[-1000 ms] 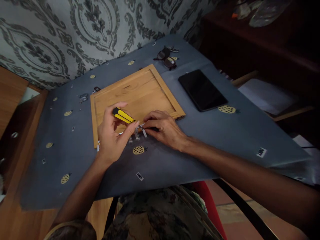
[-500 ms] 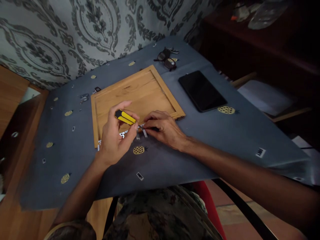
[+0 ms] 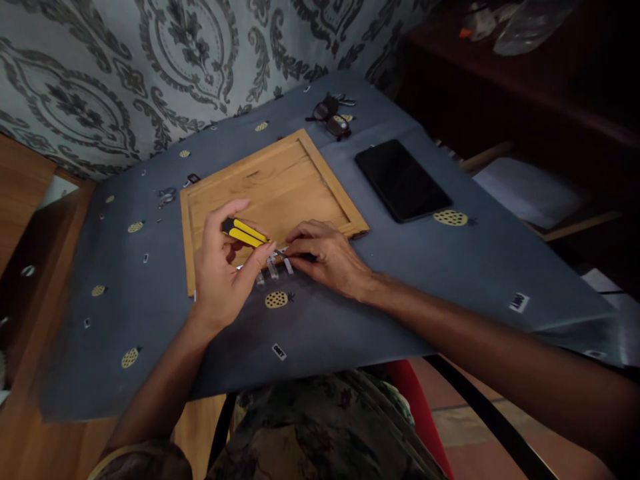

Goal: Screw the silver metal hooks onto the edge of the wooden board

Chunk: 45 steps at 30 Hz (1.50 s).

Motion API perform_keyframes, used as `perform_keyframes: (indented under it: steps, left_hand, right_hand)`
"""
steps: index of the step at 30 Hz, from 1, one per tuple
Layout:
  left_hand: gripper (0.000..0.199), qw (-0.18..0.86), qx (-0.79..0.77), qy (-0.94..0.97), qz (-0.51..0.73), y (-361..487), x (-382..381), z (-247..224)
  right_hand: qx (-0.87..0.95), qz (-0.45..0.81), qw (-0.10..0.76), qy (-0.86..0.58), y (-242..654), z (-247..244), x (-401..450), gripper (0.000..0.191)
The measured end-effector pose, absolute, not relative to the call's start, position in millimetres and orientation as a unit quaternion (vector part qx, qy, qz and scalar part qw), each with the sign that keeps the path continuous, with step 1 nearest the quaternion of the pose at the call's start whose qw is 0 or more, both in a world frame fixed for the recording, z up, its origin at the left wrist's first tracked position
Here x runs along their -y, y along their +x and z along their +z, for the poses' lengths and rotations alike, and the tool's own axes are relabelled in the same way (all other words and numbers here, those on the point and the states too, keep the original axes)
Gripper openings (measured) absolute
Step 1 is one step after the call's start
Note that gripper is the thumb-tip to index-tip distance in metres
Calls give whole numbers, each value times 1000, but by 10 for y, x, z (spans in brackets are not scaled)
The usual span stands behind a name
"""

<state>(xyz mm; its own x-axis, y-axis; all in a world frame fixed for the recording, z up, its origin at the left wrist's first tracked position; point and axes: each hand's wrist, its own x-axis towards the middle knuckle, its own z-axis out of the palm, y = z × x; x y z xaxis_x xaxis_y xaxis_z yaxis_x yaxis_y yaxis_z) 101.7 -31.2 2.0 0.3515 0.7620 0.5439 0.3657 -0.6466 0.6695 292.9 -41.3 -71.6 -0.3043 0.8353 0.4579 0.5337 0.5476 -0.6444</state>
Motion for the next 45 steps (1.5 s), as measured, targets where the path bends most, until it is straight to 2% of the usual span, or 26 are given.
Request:
perform_keyframes:
  steps: [31,40,45]
  left_hand:
    - [53,224,-326,808,436,982,297,29]
    - [56,152,-363,801,451,978,278,27]
    - [55,199,-343,806,440,971,301,29]
  right_hand:
    - [787,189,394,-436,2934,-707,422,10]
    - [786,196,399,-430,2936,-712,411,10]
    - [785,189,398,-435,2931,-716,417,10]
